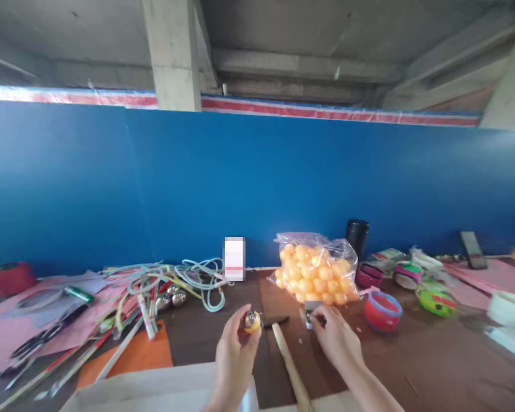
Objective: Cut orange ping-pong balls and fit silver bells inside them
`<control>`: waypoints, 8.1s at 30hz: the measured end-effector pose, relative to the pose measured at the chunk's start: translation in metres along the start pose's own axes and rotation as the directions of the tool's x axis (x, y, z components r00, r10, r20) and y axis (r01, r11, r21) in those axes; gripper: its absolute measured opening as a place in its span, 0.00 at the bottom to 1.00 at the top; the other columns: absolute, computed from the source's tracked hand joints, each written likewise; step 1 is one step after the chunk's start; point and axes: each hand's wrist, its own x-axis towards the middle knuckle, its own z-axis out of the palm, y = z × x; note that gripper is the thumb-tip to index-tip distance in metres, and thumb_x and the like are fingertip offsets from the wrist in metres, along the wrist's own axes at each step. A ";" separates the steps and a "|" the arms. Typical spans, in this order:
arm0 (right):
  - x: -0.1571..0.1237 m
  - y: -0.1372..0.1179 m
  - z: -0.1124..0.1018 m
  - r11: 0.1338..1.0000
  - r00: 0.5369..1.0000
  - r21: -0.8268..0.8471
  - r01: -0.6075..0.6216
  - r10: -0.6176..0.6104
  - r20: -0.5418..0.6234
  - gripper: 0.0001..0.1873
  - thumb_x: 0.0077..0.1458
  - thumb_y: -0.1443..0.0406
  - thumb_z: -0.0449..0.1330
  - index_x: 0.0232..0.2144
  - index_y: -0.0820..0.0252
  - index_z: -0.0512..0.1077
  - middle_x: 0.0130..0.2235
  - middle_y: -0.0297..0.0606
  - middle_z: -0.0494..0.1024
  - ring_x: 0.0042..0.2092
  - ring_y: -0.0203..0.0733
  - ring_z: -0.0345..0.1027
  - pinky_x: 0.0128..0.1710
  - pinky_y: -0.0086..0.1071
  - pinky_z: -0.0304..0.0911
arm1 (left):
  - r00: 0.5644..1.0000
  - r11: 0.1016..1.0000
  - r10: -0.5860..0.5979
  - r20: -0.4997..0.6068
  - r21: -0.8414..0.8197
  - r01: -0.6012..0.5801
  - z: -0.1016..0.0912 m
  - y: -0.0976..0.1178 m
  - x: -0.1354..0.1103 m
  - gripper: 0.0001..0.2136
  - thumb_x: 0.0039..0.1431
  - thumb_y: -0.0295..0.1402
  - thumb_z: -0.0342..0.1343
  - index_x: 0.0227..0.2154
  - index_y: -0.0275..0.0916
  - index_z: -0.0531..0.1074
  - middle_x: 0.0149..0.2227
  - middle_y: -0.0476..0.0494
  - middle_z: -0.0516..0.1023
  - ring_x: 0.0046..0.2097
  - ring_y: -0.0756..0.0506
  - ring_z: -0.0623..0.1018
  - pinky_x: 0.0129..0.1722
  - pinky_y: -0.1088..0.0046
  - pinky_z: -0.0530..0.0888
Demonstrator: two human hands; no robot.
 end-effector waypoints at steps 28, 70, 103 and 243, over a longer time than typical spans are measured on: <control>0.000 0.002 0.008 0.761 0.991 0.635 -0.134 0.095 0.095 0.09 0.48 0.58 0.58 0.24 0.56 0.68 0.19 0.31 0.73 0.22 0.40 0.69 0.16 0.28 0.62 | 1.000 0.997 0.025 0.003 -0.068 -0.024 0.002 -0.001 0.000 0.22 0.48 0.39 0.58 0.48 0.40 0.69 0.44 0.40 0.77 0.38 0.45 0.78 0.38 0.70 0.73; -0.049 -0.057 -0.019 0.604 0.921 0.777 -0.179 -0.174 0.347 0.15 0.51 0.54 0.59 0.26 0.59 0.66 0.14 0.23 0.63 0.16 0.30 0.58 0.19 0.24 0.57 | 1.000 1.000 0.006 -0.011 -0.021 -0.006 0.002 0.000 -0.004 0.21 0.47 0.36 0.58 0.47 0.39 0.70 0.45 0.40 0.76 0.38 0.45 0.78 0.33 0.73 0.74; -0.052 -0.059 -0.015 0.484 0.892 0.831 -0.274 -0.196 0.409 0.16 0.50 0.53 0.61 0.25 0.61 0.67 0.15 0.23 0.63 0.16 0.28 0.57 0.17 0.22 0.56 | 1.000 0.996 0.002 0.018 -0.084 -0.001 0.005 0.001 -0.006 0.22 0.47 0.37 0.59 0.48 0.41 0.70 0.46 0.40 0.76 0.36 0.46 0.77 0.32 0.72 0.76; -0.062 -0.071 -0.015 0.370 0.839 0.804 -0.466 -0.104 0.534 0.15 0.46 0.56 0.65 0.25 0.61 0.68 0.15 0.22 0.59 0.17 0.25 0.47 0.16 0.21 0.44 | 0.948 0.935 0.232 0.218 0.219 -0.279 0.005 0.028 -0.026 0.21 0.50 0.24 0.51 0.48 0.44 0.69 0.46 0.42 0.74 0.44 0.45 0.76 0.42 0.71 0.74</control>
